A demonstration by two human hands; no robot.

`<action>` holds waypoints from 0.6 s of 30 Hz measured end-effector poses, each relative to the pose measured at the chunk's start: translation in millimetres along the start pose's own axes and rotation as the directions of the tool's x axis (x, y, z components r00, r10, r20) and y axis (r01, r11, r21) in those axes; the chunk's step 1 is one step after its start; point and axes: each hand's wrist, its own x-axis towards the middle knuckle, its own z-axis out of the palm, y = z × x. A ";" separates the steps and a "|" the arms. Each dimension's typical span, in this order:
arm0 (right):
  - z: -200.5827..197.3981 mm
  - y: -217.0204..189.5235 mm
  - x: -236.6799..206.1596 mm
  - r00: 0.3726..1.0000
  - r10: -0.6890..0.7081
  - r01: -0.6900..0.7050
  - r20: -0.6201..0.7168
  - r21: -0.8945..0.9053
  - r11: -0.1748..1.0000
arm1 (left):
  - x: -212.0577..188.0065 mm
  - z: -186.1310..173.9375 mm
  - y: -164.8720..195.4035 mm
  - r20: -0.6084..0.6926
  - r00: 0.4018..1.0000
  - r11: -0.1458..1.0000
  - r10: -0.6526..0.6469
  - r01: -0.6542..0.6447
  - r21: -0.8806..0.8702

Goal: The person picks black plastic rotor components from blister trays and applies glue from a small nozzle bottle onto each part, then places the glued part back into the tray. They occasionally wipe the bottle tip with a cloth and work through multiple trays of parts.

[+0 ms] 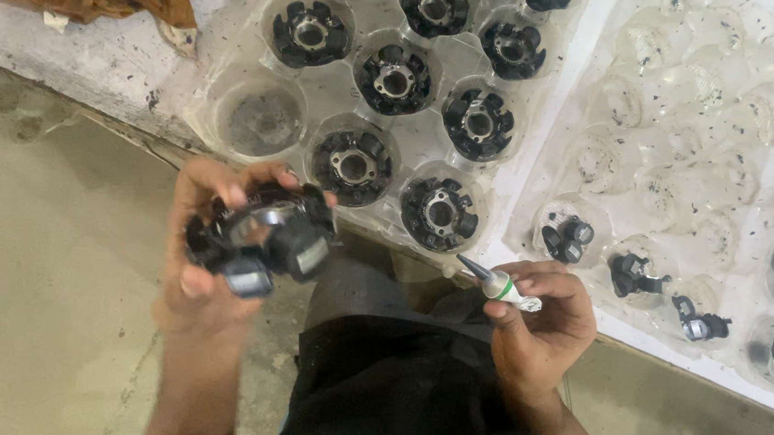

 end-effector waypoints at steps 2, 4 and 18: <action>3.1 -2.8 -0.8 0.999 -0.038 0.038 0.004 -0.040 0.998 | -3.0 25.3 -26.5 -0.081 0.996 0.973 0.043 -0.060 -0.222; 4.5 -8.0 -0.3 0.996 -0.069 0.073 0.052 -0.072 0.995 | 2.2 42.5 -42.1 -0.201 0.979 0.911 -0.034 -0.052 -0.408; 1.7 -64.7 2.3 0.916 -0.299 0.395 0.266 -0.487 0.779 | 6.7 110.2 -54.0 -0.042 0.994 0.987 0.098 -0.092 0.135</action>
